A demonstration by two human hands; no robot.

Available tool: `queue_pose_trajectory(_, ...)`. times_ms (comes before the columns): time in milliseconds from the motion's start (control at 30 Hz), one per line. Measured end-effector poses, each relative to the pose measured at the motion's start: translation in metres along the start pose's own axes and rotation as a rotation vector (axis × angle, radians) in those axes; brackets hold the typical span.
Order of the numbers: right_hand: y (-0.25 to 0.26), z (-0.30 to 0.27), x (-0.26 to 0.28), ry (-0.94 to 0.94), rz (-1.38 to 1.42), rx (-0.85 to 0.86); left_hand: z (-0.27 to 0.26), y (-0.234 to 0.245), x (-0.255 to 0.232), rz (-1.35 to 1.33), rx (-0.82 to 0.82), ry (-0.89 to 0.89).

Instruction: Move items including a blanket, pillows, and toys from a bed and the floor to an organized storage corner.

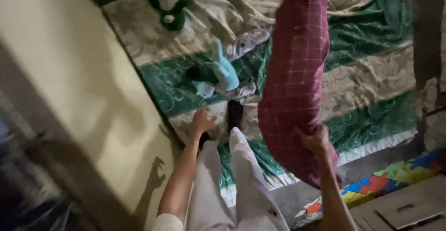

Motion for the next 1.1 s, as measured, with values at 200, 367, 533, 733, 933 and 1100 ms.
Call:
queue_pose_trajectory(200,-0.104,0.060,-0.058,-0.137,-0.140,0.123,0.151,-0.069,0.010,-0.017,-0.199,-0.087)
queue_pose_trajectory(367,-0.185,0.035,-0.125,-0.214,-0.070,0.211,0.190,-0.140,-0.084,0.380,0.251,-0.363)
queue_pose_trajectory(533,-0.226,0.023,-0.171,-0.201,0.020,0.125,0.198,-0.214,-0.129,0.746,-0.417,-0.945)
queue_pose_trajectory(733,-0.217,0.019,-0.181,-0.267,0.156,0.099,0.256,-0.243,-0.104,0.846,0.291,-0.542)
queue_pose_trajectory(933,-0.206,0.031,-0.155,-0.105,0.083,0.142,0.314,-0.054,-0.154,-0.040,-0.364,-0.337)
queue_pose_trajectory(1100,-0.196,0.034,-0.132,-0.127,0.158,0.111,0.393,-0.080,-0.087,0.313,-0.154,-0.254)
Point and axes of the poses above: each hand's wrist, its own z-axis towards the middle knuckle, its own y-axis out of the back of the hand, x = y × z, the point moved 8 cm from there along z, towards the middle knuckle, and after that the axes turned 7 degrees about z, right-handed, at the moved point
